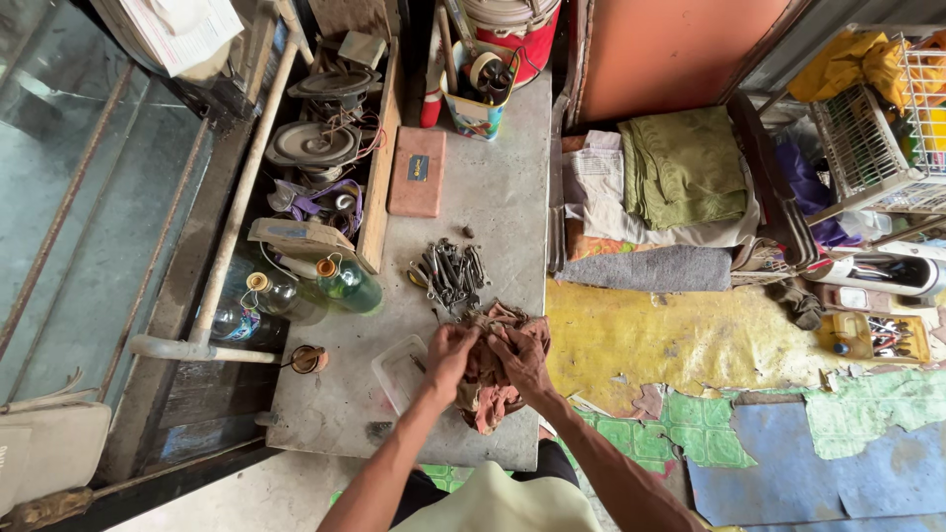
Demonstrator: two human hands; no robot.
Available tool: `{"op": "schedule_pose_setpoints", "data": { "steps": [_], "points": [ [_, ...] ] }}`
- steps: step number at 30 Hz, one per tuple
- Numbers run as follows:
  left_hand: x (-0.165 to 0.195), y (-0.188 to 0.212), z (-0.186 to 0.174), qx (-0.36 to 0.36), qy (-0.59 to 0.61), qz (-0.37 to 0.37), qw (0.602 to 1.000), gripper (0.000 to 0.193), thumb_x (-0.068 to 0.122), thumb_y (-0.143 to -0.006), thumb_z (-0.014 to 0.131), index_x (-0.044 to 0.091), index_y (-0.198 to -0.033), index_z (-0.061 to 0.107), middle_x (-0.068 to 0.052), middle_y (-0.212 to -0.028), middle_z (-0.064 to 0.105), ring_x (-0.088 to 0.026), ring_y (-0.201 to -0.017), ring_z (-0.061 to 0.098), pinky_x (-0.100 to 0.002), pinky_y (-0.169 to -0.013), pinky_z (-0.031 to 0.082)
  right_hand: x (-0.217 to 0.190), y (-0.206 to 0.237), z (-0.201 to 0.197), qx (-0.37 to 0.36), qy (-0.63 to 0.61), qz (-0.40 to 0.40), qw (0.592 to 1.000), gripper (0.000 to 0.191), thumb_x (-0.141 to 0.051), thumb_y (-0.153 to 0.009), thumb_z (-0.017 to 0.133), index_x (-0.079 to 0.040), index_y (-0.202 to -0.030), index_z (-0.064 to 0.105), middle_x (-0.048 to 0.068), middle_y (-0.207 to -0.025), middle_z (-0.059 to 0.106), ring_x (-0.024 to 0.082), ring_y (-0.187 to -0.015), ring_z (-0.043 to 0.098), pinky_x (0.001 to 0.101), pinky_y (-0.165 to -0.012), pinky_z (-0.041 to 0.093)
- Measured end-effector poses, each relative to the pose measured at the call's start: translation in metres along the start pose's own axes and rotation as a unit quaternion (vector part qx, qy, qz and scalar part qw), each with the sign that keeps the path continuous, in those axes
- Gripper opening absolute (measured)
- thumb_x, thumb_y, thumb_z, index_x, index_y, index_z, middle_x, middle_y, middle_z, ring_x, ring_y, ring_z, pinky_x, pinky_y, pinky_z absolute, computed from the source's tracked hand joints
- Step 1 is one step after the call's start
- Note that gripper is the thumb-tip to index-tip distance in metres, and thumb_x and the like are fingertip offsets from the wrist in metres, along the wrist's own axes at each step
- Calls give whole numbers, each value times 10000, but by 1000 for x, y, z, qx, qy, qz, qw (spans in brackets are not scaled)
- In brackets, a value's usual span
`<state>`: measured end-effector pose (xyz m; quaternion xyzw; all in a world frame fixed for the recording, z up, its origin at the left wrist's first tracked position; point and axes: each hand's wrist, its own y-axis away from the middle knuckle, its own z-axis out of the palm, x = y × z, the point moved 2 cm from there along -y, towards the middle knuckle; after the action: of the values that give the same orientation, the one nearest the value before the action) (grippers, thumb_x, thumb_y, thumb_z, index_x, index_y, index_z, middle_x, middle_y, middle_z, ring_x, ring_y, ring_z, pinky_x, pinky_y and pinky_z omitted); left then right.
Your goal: The person stands at a workbench and wipes metal fasteners and wrenches one at a time with a red rag, placing the wiped pieces into a clear plastic container on the bench. They briefly handle a pink rectangular box before continuing to wipe and sort the metal parts.
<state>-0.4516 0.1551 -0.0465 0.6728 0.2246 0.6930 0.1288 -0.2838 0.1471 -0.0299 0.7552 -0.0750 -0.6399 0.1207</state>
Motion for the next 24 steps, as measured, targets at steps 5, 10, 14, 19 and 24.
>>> {"op": "schedule_pose_setpoints", "data": {
  "steps": [5, 10, 14, 19, 24],
  "points": [
    [-13, 26, 10, -10, -233, 89, 968, 315, 305, -968, 687, 37, -1130, 655, -163, -936, 720, -274, -816, 687, -424, -728, 555, 7, 2, 6, 87, -13, 75, 993, 287, -320, -897, 771, -38, -950, 782, 10, -723, 675, 82, -661, 527, 290, -600, 453],
    [-10, 33, 15, -12, -186, 134, 973, 379, 87, -859, 712, 32, -1207, 570, -167, -1014, 756, -257, -878, 735, -396, -759, 588, 4, 8, 17, 85, -34, 56, 994, 310, -307, -897, 784, -33, -1042, 770, 22, -863, 757, 82, -778, 630, 246, -703, 511],
    [7, 33, 1, -68, 1, -19, 998, 248, 50, -906, 690, 56, -1153, 673, -128, -967, 773, -202, -753, 729, -352, -655, 622, 12, 6, 14, 84, -115, 228, 963, 334, -321, -917, 686, -78, -1143, 729, 74, -933, 767, 221, -729, 695, 368, -670, 610],
    [20, 32, -25, -111, 68, -108, 985, 162, 41, -926, 691, 18, -1085, 672, -93, -839, 719, -147, -633, 688, -366, -554, 580, 2, 0, -4, 22, -49, 12, 998, 322, -273, -1044, 539, -96, -1259, 701, 94, -1082, 741, 211, -845, 686, 333, -727, 593],
    [8, 35, -24, -185, 151, -88, 967, 161, 77, -940, 707, -17, -1063, 665, -85, -828, 721, -141, -641, 676, -290, -604, 583, -14, -1, 5, -45, 135, -326, 934, 271, -215, -1078, 535, -36, -1224, 678, 172, -1179, 737, 247, -1051, 695, 349, -895, 560]
  ]
}}
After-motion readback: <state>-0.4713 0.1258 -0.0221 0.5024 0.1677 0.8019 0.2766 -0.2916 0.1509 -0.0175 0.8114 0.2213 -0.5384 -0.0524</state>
